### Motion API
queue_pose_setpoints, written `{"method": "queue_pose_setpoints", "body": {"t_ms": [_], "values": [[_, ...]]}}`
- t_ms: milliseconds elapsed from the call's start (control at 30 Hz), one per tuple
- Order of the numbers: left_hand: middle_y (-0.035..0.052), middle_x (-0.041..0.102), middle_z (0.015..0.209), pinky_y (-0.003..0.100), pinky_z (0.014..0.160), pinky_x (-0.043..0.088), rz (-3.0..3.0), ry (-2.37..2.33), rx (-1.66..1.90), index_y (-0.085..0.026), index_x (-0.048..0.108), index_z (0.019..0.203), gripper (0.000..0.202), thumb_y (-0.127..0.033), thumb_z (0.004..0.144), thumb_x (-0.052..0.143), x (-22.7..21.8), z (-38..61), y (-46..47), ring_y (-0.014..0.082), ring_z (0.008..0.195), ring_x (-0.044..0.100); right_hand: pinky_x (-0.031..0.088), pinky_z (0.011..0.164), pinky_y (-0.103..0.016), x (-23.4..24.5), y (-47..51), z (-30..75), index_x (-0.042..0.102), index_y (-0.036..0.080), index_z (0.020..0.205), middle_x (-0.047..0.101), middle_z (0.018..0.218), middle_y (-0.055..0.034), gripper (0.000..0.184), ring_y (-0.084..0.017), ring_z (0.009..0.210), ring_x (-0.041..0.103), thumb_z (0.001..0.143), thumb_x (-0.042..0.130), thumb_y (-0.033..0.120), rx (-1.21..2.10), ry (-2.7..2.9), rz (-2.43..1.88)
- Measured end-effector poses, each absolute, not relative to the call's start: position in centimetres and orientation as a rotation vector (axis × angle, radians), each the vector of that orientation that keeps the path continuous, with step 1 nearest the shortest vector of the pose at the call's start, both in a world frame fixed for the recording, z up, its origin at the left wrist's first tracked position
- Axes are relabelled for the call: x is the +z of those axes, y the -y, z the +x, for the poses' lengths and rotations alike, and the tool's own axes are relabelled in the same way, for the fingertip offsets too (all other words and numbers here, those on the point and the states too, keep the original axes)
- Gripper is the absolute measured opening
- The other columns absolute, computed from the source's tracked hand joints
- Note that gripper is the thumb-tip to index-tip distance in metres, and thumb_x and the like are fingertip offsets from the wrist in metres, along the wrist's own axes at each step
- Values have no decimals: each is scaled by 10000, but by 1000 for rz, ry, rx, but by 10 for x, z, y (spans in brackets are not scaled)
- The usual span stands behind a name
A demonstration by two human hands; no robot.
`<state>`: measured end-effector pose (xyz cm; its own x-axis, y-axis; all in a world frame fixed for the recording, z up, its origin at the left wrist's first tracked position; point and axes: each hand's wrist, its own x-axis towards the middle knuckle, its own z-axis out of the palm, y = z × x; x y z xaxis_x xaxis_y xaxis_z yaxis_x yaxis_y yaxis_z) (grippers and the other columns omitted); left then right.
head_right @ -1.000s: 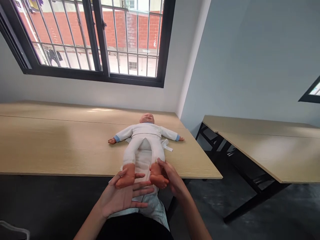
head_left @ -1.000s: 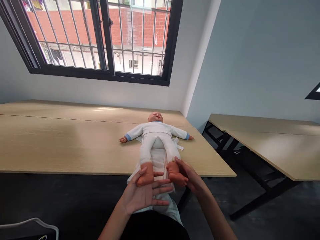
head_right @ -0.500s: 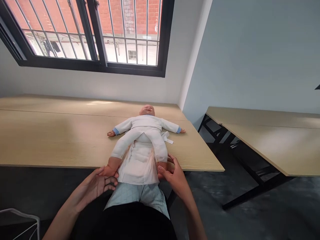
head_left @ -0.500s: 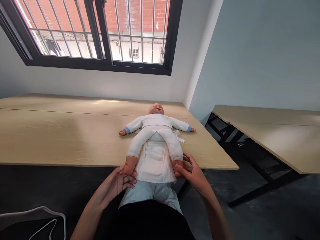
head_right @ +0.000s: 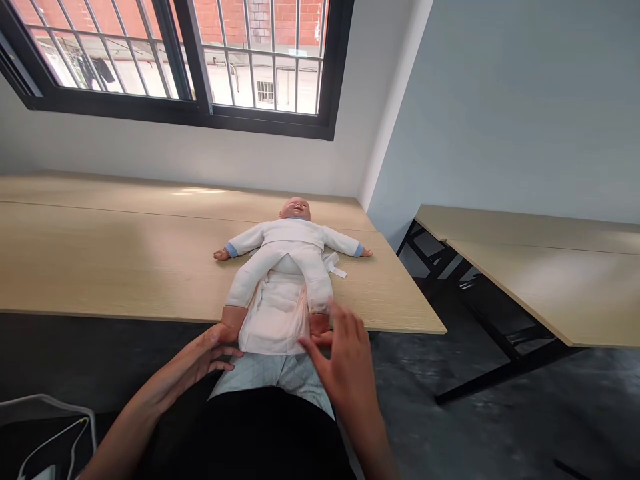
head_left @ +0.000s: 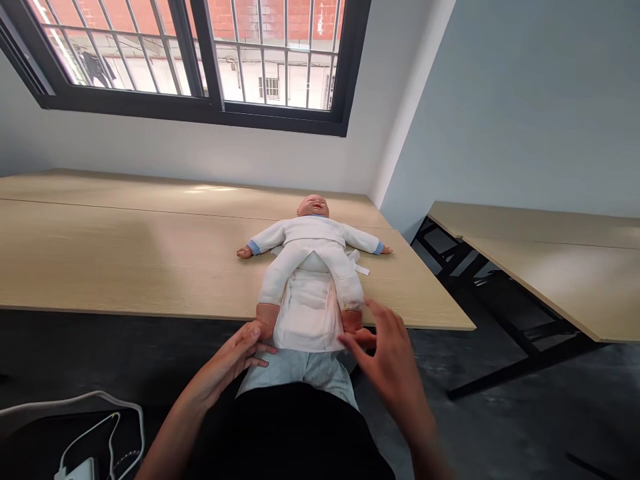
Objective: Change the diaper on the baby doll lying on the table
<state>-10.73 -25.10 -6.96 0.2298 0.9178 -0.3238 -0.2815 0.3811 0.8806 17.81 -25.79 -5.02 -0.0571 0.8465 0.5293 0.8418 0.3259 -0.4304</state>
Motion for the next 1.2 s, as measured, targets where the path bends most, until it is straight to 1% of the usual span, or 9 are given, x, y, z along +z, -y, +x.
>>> {"method": "queue_pose_setpoints", "body": {"t_ms": [133,233,300,500,633,733,867,1067,1200], "values": [[50,679,1012,337,842,532,721,-1023,978,-188,606,981,650,-626,584,878,-67,-100,251,243,992,660,432,1080,-521,-54,263,140,439,181,1428,494,1456,-125,818,-352,1340,444,750,837,405,-212,2228,-1247],[76,702,1017,344,843,524,758,-992,958,-176,600,1002,658,-660,624,838,-66,-99,251,253,973,672,425,1066,-430,-48,249,119,607,185,1133,637,1256,-72,330,-260,1156,579,820,678,106,-286,2239,-1144],[103,719,1037,345,846,517,786,-982,953,-168,603,1015,661,-686,655,801,-66,-100,251,252,958,676,409,1053,-386,-31,232,113,624,198,1007,688,1052,-29,244,-209,984,617,838,573,30,-315,2211,-1095],[109,744,988,340,831,506,799,-1034,968,-161,644,968,706,-751,605,780,-65,-97,252,242,890,677,384,987,-418,50,134,111,669,169,1017,682,994,-98,234,-262,987,585,1011,449,247,-437,2213,-1296],[84,743,873,316,801,481,905,-1134,942,-152,699,900,694,-775,598,753,-64,-86,251,234,850,657,389,968,-381,73,44,112,671,194,1139,635,1255,-85,237,-274,1177,538,961,544,285,105,2304,-1401],[81,730,811,317,778,450,1052,-1160,936,-157,720,848,682,-801,624,698,-68,-77,250,245,830,634,427,811,-308,62,-6,120,703,167,893,691,986,-62,166,-240,967,604,883,615,307,290,2305,-1455],[76,672,766,335,755,404,1266,-1214,926,-180,716,785,588,-757,746,608,-71,-72,252,256,789,578,400,651,-249,29,-33,134,595,153,645,589,655,-4,314,-162,693,556,853,610,388,474,2291,-1379],[61,607,732,345,758,368,1505,-1548,1381,-236,634,645,326,-504,715,805,-33,-73,253,270,782,510,463,865,-307,-15,-40,147,622,156,858,662,965,-62,340,-203,957,581,829,599,494,437,2004,-1269],[79,709,1044,405,1027,387,2048,-1176,1234,-265,750,981,199,-417,883,669,2,-51,223,314,1122,556,463,941,-355,-30,-41,149,583,160,893,639,1016,-107,360,-228,1017,568,827,621,512,371,1843,-1274]]}}
